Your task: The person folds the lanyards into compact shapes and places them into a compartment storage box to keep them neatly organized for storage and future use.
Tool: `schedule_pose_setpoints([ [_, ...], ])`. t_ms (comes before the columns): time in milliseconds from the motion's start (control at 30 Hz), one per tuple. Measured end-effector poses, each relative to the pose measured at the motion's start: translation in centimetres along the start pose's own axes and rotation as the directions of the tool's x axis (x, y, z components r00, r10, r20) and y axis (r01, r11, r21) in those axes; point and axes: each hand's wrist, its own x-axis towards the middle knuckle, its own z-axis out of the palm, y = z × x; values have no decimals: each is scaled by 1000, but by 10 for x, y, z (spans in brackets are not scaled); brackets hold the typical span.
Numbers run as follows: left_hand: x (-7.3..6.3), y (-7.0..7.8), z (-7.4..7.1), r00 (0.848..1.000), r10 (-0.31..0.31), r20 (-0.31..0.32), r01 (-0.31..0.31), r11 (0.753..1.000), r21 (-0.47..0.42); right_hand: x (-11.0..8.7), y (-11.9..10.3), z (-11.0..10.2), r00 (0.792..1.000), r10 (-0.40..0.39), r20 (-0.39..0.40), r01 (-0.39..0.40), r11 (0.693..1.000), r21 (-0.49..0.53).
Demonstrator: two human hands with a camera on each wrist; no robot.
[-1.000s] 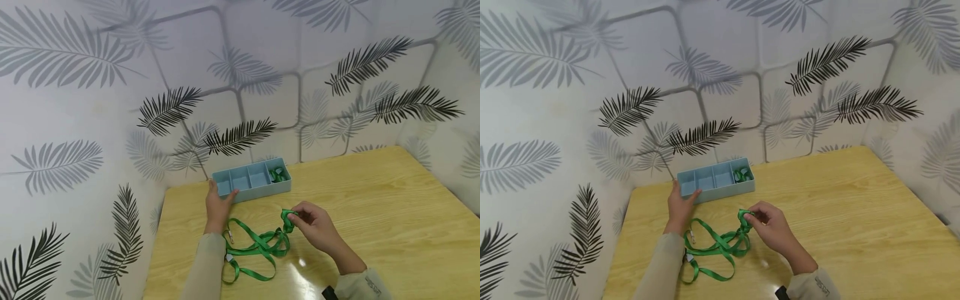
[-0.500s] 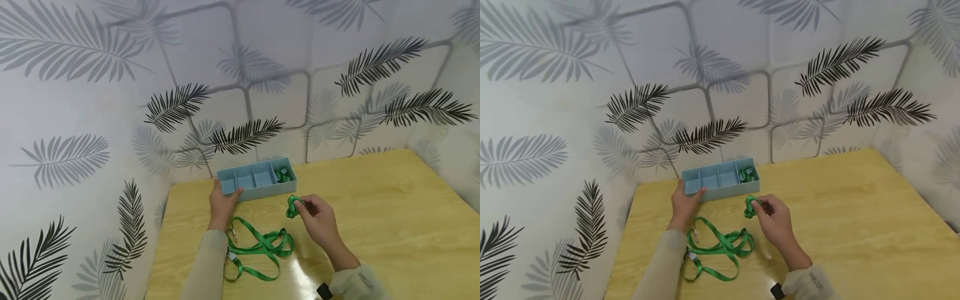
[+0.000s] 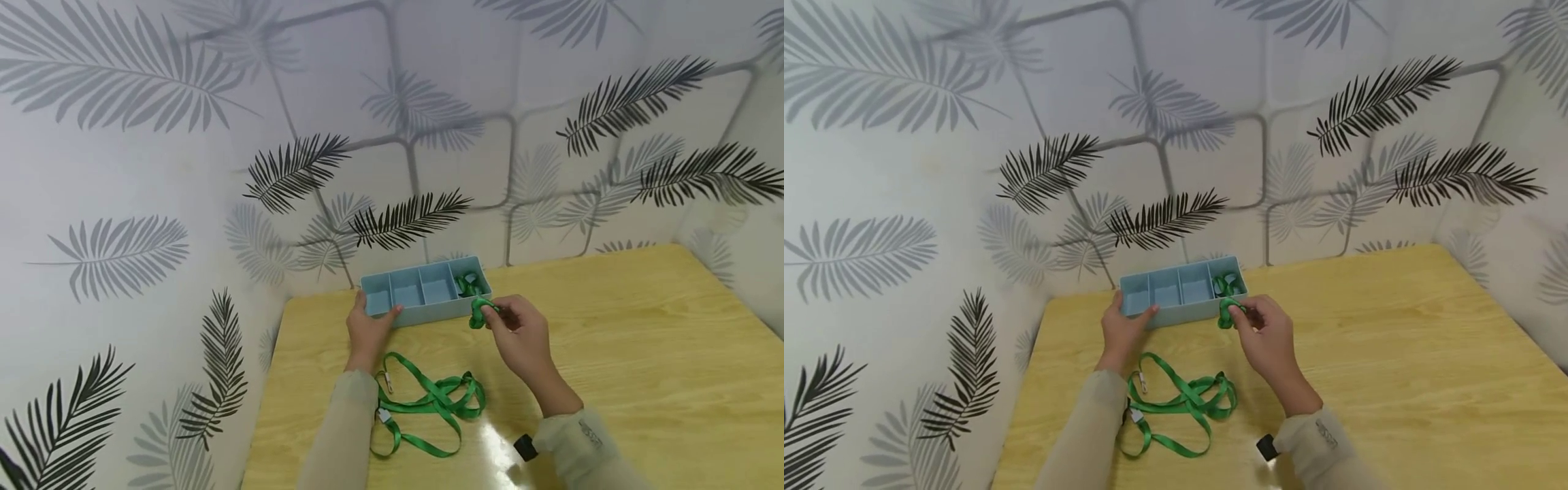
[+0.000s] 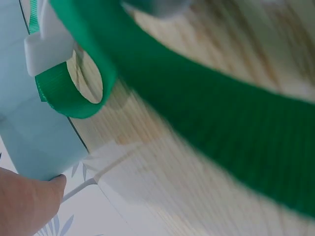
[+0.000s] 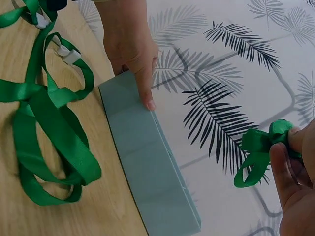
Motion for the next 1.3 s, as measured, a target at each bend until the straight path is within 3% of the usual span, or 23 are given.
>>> schedule_pose_setpoints([
  [167, 3, 0, 0, 1000, 19, -19, -19, 1000, -7, 17, 1, 5, 997, -79, 5, 79, 996, -42],
  [333, 1, -1, 0, 1000, 15, -10, -15, 1000, -21, 34, -4, 14, 997, -67, 45, 70, 996, -60],
  [667, -4, 4, -1, 1000, 17, -23, -18, 999, -35, 59, 33, 46, 982, 59, 179, -43, 995, -94],
  [933, -2, 4, -1, 999, 19, -46, -20, 999, -26, 80, 57, 70, 933, 158, 322, -73, 963, -260],
  [1033, -1, 3, -2, 999, 23, -43, -25, 999, -33, 84, 60, 75, 923, 193, 332, -81, 943, -323],
  [1133, -2, 1, -1, 999, 17, -34, -18, 999, -35, 82, 61, 75, 936, 195, 294, -87, 935, -343],
  [1300, -3, 1, 0, 999, 20, -33, -21, 999, -40, 77, 59, 72, 961, 142, 238, -63, 948, -312],
])
